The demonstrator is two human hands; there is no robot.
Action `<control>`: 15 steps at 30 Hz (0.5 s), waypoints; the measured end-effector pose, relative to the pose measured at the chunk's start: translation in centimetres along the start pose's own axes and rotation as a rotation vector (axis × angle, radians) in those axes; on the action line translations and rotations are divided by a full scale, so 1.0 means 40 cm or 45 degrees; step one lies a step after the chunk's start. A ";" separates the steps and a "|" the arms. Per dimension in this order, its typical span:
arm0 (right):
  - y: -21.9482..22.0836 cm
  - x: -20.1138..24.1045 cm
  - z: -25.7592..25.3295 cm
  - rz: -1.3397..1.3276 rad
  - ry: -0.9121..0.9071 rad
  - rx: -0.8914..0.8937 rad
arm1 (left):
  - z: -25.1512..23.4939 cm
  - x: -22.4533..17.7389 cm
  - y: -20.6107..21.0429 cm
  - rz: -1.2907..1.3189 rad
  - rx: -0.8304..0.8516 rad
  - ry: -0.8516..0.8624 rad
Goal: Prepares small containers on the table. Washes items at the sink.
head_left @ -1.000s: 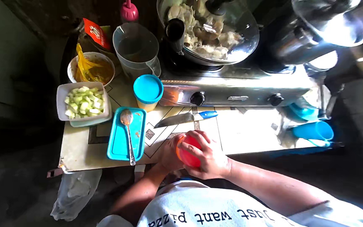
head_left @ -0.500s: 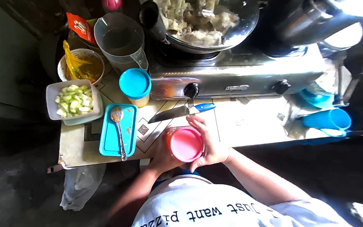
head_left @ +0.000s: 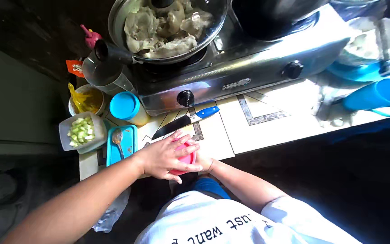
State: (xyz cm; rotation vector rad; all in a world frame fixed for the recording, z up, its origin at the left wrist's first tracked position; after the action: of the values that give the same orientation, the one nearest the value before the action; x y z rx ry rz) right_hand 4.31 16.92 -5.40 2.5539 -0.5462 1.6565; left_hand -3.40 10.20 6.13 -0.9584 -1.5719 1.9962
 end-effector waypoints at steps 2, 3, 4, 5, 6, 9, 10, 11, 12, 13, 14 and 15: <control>0.008 0.003 0.002 -0.067 0.058 -0.075 | -0.005 0.000 0.004 -0.050 -0.094 -0.011; 0.009 0.014 0.002 -0.066 0.059 -0.127 | -0.003 -0.005 0.006 -0.088 -0.156 -0.048; 0.012 0.016 0.005 -0.031 0.029 -0.168 | -0.001 -0.009 0.006 -0.112 -0.203 -0.113; 0.015 0.013 0.007 0.021 0.008 -0.223 | 0.002 -0.014 0.008 -0.116 -0.256 -0.226; 0.019 0.011 0.007 0.072 0.009 -0.288 | 0.004 -0.019 0.009 -0.115 -0.322 -0.407; 0.033 0.013 0.005 0.243 -0.007 -0.527 | -0.014 -0.033 0.000 -0.121 -0.362 -1.017; 0.038 0.016 0.005 0.293 -0.011 -0.593 | -0.020 -0.032 -0.005 -0.089 -0.348 -1.162; 0.043 0.016 0.005 0.317 -0.013 -0.631 | -0.022 -0.031 -0.008 -0.044 -0.351 -1.271; 0.048 0.016 0.005 0.325 -0.009 -0.646 | -0.022 -0.031 -0.010 0.003 -0.368 -1.345; 0.051 0.016 0.006 0.335 -0.009 -0.646 | -0.020 -0.033 -0.010 0.023 -0.399 -1.386; 0.052 0.015 0.008 0.341 -0.015 -0.642 | -0.020 -0.036 -0.012 0.019 -0.431 -1.406; 0.052 0.012 0.010 0.352 -0.024 -0.642 | -0.023 -0.039 -0.015 -0.016 -0.445 -1.419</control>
State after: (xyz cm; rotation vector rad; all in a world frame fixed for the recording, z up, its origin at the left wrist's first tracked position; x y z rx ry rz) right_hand 4.19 14.76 -5.45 2.1974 -1.1904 1.3335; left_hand -1.73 9.89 6.99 0.2084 -2.4950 2.4328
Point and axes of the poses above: each hand's wrist, its own z-axis away from the middle knuckle, its own y-axis out of the palm, x = y × z, the point moved 7 cm from there along -z, towards the middle knuckle, and after that the axes turned 10 degrees about x, right-handed, at the moved point
